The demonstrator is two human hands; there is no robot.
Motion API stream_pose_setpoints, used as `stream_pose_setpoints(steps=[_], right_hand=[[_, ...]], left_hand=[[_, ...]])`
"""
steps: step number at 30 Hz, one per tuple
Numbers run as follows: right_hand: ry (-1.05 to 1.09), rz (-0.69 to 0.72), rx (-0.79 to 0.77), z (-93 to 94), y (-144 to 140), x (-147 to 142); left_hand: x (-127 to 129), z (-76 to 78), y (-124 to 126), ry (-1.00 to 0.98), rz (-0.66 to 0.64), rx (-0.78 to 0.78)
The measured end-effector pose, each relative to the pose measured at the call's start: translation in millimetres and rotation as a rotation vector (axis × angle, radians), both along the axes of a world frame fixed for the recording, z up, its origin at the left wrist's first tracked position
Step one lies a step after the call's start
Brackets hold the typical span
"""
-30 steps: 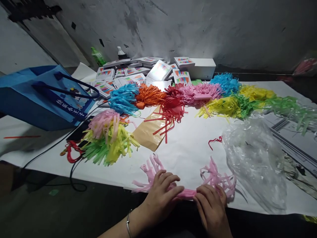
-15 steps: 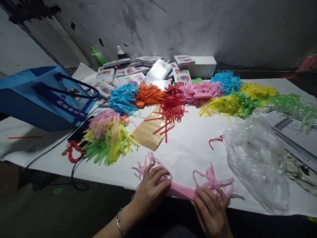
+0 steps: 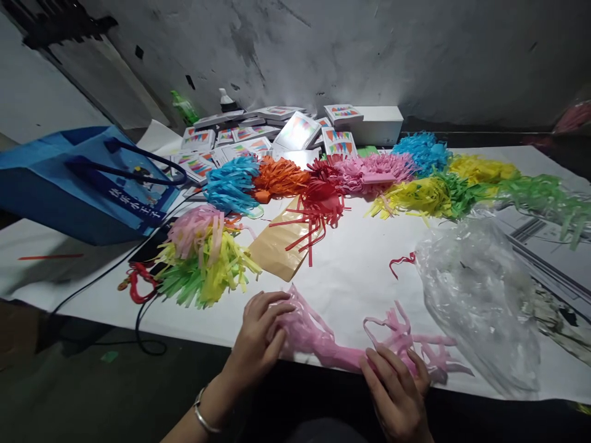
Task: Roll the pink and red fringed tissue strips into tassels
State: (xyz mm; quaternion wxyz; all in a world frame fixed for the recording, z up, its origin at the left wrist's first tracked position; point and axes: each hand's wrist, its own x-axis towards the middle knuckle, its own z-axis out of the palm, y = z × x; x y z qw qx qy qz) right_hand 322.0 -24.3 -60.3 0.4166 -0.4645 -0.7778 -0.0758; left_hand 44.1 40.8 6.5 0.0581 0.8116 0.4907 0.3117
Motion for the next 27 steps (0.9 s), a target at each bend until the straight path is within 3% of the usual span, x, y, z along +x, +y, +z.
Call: stream_pose_setpoints(steps=[2,5,9,13,16,19,23,27], right_hand=[[-0.012,-0.009,0.012,0.3,-0.6,-1.0],[-0.033,0.004,0.029,-0.2,-1.7,-1.2],[-0.033,0.015,0.024,-3.9,-2.8,0.2],[-0.008,0.006,0.002,-8.2,-2.0,-0.3],[0.008,0.018,0.03,-8.3,0.1,-1.9],[0.014,0.031,0.079,-6.4,2.4,-2.7],[0.009,0.051,0.064,-5.6,2.5,-2.0],[0.065,0.036,0.047,-8.8,1.1,-3.0]], left_hand=[[19.7,3.1,-10.0,0.013,-0.143,-0.045],[48.2,-7.2,-17.3,0.063,-0.286,0.002],[47.7,-23.6,-9.0,0.057,-0.239,0.104],[28.9,-16.1,-6.0,0.068,-0.157,0.086],[37.0,-11.5,-14.9,0.09,-0.215,0.047],[57.5,-19.9,-22.5,0.088,-0.303,0.059],[67.5,-32.8,-20.9,0.029,-0.265,0.039],[63.1,-32.0,-17.8,0.022,-0.287,0.058]])
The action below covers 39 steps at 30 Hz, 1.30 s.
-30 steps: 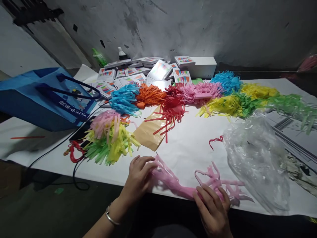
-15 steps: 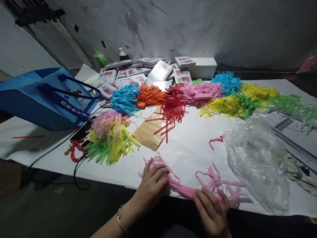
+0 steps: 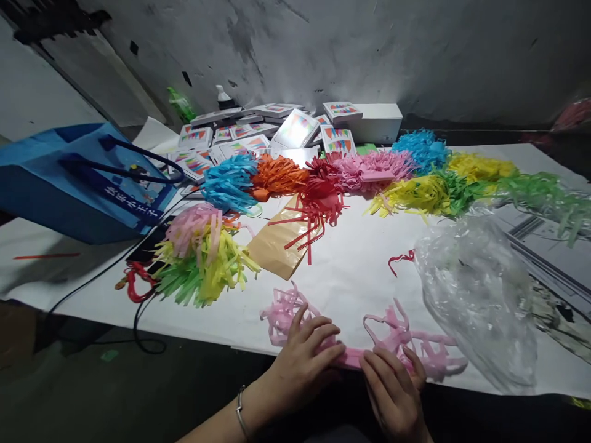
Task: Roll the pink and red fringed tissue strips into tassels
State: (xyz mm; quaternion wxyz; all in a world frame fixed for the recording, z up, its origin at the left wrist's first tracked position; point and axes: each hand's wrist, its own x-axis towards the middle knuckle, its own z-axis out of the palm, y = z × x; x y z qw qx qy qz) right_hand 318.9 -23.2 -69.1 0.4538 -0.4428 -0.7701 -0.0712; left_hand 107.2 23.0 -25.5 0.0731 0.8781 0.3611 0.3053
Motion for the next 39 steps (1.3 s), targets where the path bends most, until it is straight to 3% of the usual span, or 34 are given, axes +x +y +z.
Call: stream_pose_setpoints(steps=[3,8,13,17,21,24,28,31,36,39], right_hand=[[0.008,0.008,-0.02,-2.5,-0.6,-0.7],[-0.018,0.031,-0.054,-1.6,-3.5,4.2],[-0.037,0.014,0.014,5.6,-0.6,6.1],[-0.042,0.003,-0.024,9.7,7.6,6.6],[-0.061,0.106,-0.063,14.2,10.1,11.3],[-0.033,0.128,-0.112,20.0,8.9,12.0],[0.083,0.019,-0.203,27.7,9.8,5.1],[0.127,-0.101,-0.288,31.9,12.0,-2.9],[0.08,-0.211,-0.302,30.3,12.8,-11.8],[0.063,-0.068,-0.268,23.5,11.3,-10.3]], left_hand=[[2.4,0.8,-1.2,-0.022,-0.026,0.018],[6.0,-2.1,-5.3,-0.148,0.047,0.04],[3.2,-0.7,-1.8,-0.209,0.081,0.076],[-1.7,2.1,10.1,-0.098,0.031,0.08],[-9.4,2.8,13.3,0.033,-0.1,0.006],[-11.4,1.0,7.3,-0.042,-0.062,-0.12],[-9.2,2.8,1.1,-0.13,0.064,-0.365],[-5.5,9.0,0.9,-0.099,0.093,-0.432],[5.1,12.1,1.2,0.025,0.199,-0.351],[6.6,5.8,2.6,0.044,0.184,-0.229]])
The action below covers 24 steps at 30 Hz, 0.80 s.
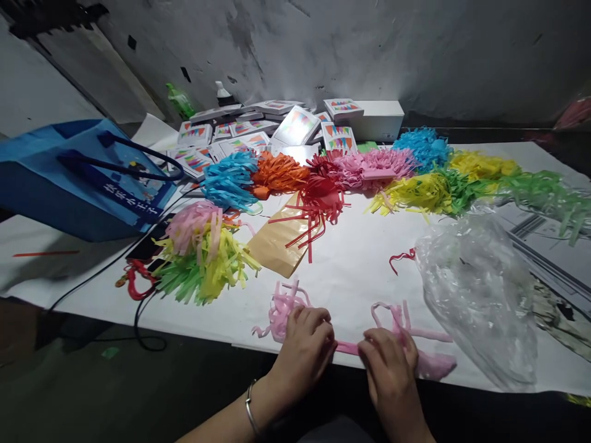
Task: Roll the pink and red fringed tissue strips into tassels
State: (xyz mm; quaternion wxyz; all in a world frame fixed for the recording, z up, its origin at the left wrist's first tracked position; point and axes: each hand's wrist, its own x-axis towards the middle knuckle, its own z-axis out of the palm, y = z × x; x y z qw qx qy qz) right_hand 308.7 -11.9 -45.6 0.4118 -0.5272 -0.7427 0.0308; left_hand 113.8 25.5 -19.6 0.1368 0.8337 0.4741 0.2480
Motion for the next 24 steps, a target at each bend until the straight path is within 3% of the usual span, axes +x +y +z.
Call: stream_pose_setpoints(steps=[3,5,9,12,18,24], right_hand=[[-0.018,0.16,0.018,-4.3,-1.9,5.7],[-0.037,0.191,0.025,-3.8,-3.3,9.6],[-0.027,0.236,0.056,0.8,-5.9,14.5],[0.016,0.249,0.041,1.5,-7.5,14.7],[0.073,0.089,-0.043,-4.9,-10.6,4.6],[-0.141,-0.155,-0.172,5.6,-10.7,-8.4]], left_hand=[[-5.6,-5.1,1.8,-0.005,-0.177,0.109],[-10.5,-6.3,1.3,-0.003,-0.264,0.153],[-15.5,-8.2,-4.1,-0.056,-0.273,0.213],[-15.8,-9.9,-7.1,-0.127,-0.251,0.151],[-10.3,0.1,-8.0,-0.124,-0.182,-0.093],[6.3,8.7,-13.7,-0.055,0.013,-0.178]])
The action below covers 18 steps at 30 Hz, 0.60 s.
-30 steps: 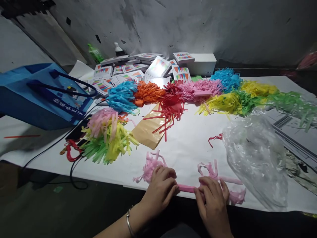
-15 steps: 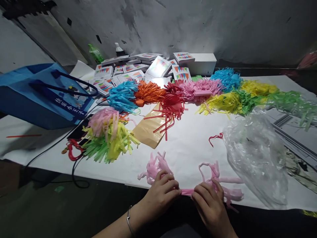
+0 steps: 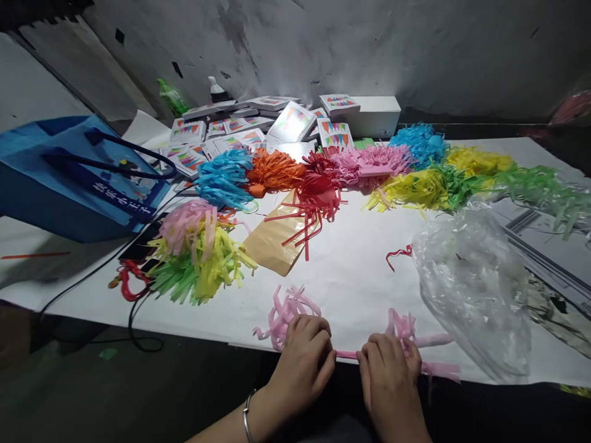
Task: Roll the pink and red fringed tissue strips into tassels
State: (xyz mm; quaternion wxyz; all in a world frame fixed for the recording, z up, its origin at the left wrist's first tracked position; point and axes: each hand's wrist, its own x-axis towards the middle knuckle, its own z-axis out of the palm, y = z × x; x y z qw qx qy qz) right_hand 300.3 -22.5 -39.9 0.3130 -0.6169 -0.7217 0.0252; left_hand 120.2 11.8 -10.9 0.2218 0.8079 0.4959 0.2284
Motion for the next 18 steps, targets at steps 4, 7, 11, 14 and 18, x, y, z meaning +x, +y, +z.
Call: stream_pose_setpoints(steps=[4,7,11,14,18], right_hand=[[0.007,0.102,0.106,-0.5,2.4,-0.2],[0.021,0.286,0.224,-8.2,2.3,4.0],[0.024,0.3,0.251,-16.3,-1.6,8.3],[0.069,0.322,0.314,-10.2,-8.0,12.3],[0.048,0.376,0.343,19.4,-16.2,24.8]], left_hand=[[2.5,0.0,-0.2,0.014,0.011,0.005],[3.5,-1.7,-2.5,0.007,0.005,0.048],[4.8,-1.8,-13.7,0.012,0.013,0.066],[-0.3,8.1,-22.8,-0.034,-0.042,-0.046],[-8.7,30.9,-22.3,-0.204,-0.1,-0.306]])
